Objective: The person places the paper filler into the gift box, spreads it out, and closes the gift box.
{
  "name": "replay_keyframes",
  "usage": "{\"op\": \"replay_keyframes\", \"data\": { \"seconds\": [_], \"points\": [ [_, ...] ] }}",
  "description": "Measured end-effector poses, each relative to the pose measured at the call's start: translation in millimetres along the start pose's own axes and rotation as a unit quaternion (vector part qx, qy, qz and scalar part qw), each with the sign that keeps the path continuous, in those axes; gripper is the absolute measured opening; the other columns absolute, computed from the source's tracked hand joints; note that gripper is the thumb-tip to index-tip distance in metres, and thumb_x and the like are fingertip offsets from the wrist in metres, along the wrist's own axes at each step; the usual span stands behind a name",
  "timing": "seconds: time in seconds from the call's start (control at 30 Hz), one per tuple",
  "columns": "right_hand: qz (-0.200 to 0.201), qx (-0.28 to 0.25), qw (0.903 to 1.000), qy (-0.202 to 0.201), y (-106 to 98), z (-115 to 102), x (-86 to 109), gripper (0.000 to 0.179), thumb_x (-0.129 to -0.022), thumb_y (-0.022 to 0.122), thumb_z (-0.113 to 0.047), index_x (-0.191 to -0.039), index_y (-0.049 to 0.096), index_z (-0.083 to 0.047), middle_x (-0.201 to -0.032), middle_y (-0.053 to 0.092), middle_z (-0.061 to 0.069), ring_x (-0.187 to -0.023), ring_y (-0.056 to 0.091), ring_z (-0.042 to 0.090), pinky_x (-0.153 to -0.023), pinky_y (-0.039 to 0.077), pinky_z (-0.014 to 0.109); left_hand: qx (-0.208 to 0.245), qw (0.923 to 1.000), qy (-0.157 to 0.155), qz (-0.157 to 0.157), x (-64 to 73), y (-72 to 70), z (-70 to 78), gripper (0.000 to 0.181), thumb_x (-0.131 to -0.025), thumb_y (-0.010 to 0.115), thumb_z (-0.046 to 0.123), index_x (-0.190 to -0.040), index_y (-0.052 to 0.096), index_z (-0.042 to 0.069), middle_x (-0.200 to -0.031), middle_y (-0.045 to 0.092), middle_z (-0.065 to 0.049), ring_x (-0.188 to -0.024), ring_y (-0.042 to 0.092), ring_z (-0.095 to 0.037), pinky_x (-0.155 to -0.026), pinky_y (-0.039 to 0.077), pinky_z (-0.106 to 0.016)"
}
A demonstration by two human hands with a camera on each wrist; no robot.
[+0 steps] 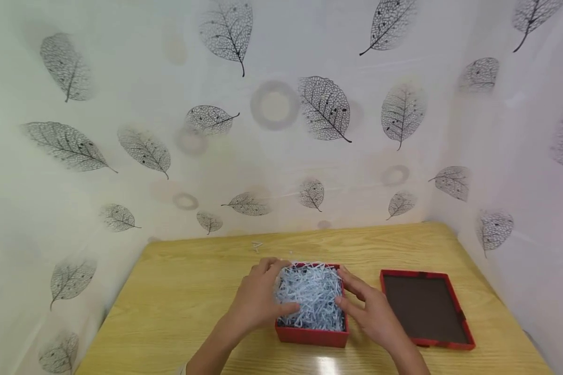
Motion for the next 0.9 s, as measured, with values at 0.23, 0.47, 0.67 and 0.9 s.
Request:
{"op": "replay_keyframes", "data": {
  "seconds": [0.23,0.47,0.67,0.9],
  "points": [
    [-0.001,-0.002,0.9999,-0.011,0,-1,1.2,0.063,-0.103,0.071,-0.026,-0.16,0.047,-0.012,-0.163,0.044,0.016,-0.127,0.064,0.047,-0.095,0.057,0.058,0.016,0.9836,0.159,-0.083,-7.5,-7.2,16.6,0.057,-0.091,0.086,0.031,-0.143,0.065,0.028,-0.141,0.062,0.005,-0.129,0.059,-0.016,-0.107,0.053,-0.039],
    [-0.012,-0.011,0.9998,0.006,3,0,-1.5,0.063,-0.104,0.069,-0.028,-0.162,0.045,-0.016,-0.162,0.044,0.017,-0.128,0.062,0.049,-0.097,0.057,0.057,-0.153,0.9358,0.289,-0.132,-15.3,33.6,34.5,0.045,-0.095,0.082,0.024,-0.138,0.071,0.032,-0.147,0.06,0.004,-0.134,0.058,-0.017,-0.109,0.051,-0.033],
    [-0.007,-0.005,0.9999,0.013,2,-3,-1.5,0.066,-0.103,0.071,-0.029,-0.161,0.046,-0.014,-0.16,0.048,0.017,-0.132,0.061,0.043,-0.1,0.056,0.053,-0.206,0.9521,0.171,-0.148,-19.8,59.8,29.1,0.048,-0.09,0.085,0.02,-0.134,0.072,0.035,-0.139,0.063,0.003,-0.121,0.066,-0.02,-0.091,0.061,-0.037],
    [-0.003,-0.01,0.9999,-0.001,0,-3,-0.9,0.063,-0.104,0.07,-0.025,-0.161,0.046,-0.013,-0.161,0.047,0.016,-0.134,0.059,0.041,-0.1,0.056,0.053,-0.157,0.9678,0.056,-0.189,-33.2,82.2,32.8,0.061,-0.09,0.082,0.013,-0.146,0.064,0.029,-0.15,0.056,-0.011,-0.127,0.064,-0.033,-0.097,0.059,-0.043]
  ]
}}
Point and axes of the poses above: each hand's wrist, its own x-axis away from the middle knuckle, its own y-axis out of the palm, z = x × y, the point moved 5 cm from there along -x, towards the middle knuckle
